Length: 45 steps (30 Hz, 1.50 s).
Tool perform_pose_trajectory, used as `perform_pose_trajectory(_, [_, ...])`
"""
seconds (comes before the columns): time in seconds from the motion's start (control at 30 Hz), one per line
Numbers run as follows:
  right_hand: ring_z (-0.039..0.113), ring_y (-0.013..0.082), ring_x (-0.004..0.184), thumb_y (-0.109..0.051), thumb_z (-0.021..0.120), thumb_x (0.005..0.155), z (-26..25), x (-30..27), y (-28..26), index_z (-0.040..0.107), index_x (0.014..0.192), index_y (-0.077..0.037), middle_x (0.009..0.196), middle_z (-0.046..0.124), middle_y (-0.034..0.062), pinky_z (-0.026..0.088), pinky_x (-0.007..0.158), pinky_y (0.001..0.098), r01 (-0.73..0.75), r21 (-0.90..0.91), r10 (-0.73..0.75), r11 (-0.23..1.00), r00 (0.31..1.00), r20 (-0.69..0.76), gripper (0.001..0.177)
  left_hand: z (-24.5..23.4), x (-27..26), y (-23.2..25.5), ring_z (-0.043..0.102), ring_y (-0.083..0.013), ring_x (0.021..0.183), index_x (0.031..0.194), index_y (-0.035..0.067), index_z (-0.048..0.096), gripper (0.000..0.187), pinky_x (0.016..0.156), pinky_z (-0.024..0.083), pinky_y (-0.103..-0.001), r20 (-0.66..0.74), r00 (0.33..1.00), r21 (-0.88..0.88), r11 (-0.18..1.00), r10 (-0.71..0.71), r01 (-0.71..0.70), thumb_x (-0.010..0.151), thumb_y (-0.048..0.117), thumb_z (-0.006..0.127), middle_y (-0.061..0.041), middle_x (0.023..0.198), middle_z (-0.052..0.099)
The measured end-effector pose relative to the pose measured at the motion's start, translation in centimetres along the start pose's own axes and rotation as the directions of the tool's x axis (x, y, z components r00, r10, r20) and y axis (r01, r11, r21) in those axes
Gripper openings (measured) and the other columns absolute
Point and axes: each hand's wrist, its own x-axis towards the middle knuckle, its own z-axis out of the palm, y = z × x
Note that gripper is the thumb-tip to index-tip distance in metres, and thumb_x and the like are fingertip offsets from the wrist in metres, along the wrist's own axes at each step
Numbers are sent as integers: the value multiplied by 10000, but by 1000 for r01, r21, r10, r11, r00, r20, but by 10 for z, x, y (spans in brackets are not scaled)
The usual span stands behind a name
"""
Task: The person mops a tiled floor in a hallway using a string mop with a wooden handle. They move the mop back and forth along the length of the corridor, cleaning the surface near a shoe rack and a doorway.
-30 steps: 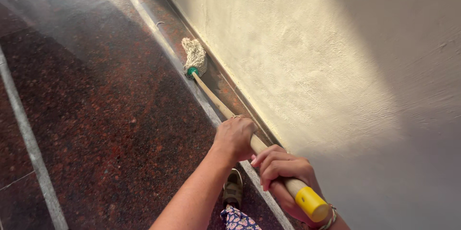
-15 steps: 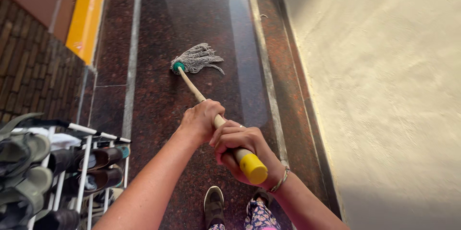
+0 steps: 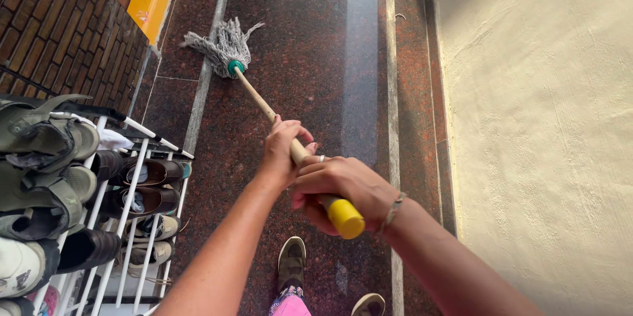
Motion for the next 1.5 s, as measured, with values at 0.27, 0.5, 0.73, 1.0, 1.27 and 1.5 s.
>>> perform_pose_trajectory(0.27, [696, 210, 773, -174, 724, 705, -40, -185, -34, 703, 820, -75, 776, 702, 36, 553, 706, 327, -161, 83, 174, 983, 967, -188, 153, 125, -39, 136, 682, -298, 991, 828, 110, 744, 123, 1268, 225, -521, 174, 983, -122, 992, 61, -40, 707, 119, 764, -106, 868, 707])
perform_pose_trajectory(0.5, [651, 163, 696, -1, 704, 687, -5, -384, -91, 689, 816, -75, 732, 655, 36, 533, 640, 296, -304, 110, 317, 946, 802, -506, 149, 236, -138, 280, 695, -288, 969, 840, 109, 785, 204, 1254, 273, -510, 460, 861, -273, 957, 217, -95, 665, 198, 840, -121, 851, 704])
perform_pose_trajectory(0.73, [706, 178, 763, 56, 618, 727, 25, -515, -139, 715, 853, -65, 764, 691, 50, 566, 673, 297, -510, 189, 469, 839, 503, -726, 200, 323, -207, 385, 633, -403, 1111, 942, 115, 828, 315, 1142, 254, -565, 583, 655, -327, 877, 480, -352, 724, 341, 825, -149, 905, 727])
perform_pose_trajectory(1.0, [723, 279, 1155, 81, 519, 811, 92, -539, -149, 688, 875, 16, 898, 735, 98, 609, 848, 374, -201, 342, 391, 918, 308, -867, 191, 304, -230, 418, 753, -306, 893, 828, 115, 785, 301, 831, 594, -406, 955, 246, -10, 847, 165, -531, 763, 409, 777, -150, 854, 752])
perform_pose_trajectory(1.27, [673, 324, 1255, 134, 414, 871, 132, -478, -159, 691, 859, 76, 916, 702, 158, 622, 885, 456, 37, 604, 563, 796, 323, -761, 284, 208, -236, 358, 736, -340, 942, 848, 62, 762, 282, 840, 593, -440, 888, 454, 166, 870, 72, -464, 740, 321, 779, -191, 906, 748])
perform_pose_trajectory(1.5, [652, 258, 1280, 103, 466, 825, 179, -343, -167, 690, 813, 28, 921, 732, 117, 599, 909, 379, 8, 565, 437, 825, 626, -647, 236, 65, -241, 248, 716, -346, 1010, 921, 100, 784, 309, 884, 581, -460, 773, 602, 412, 879, -198, -241, 730, 343, 781, -190, 1020, 737])
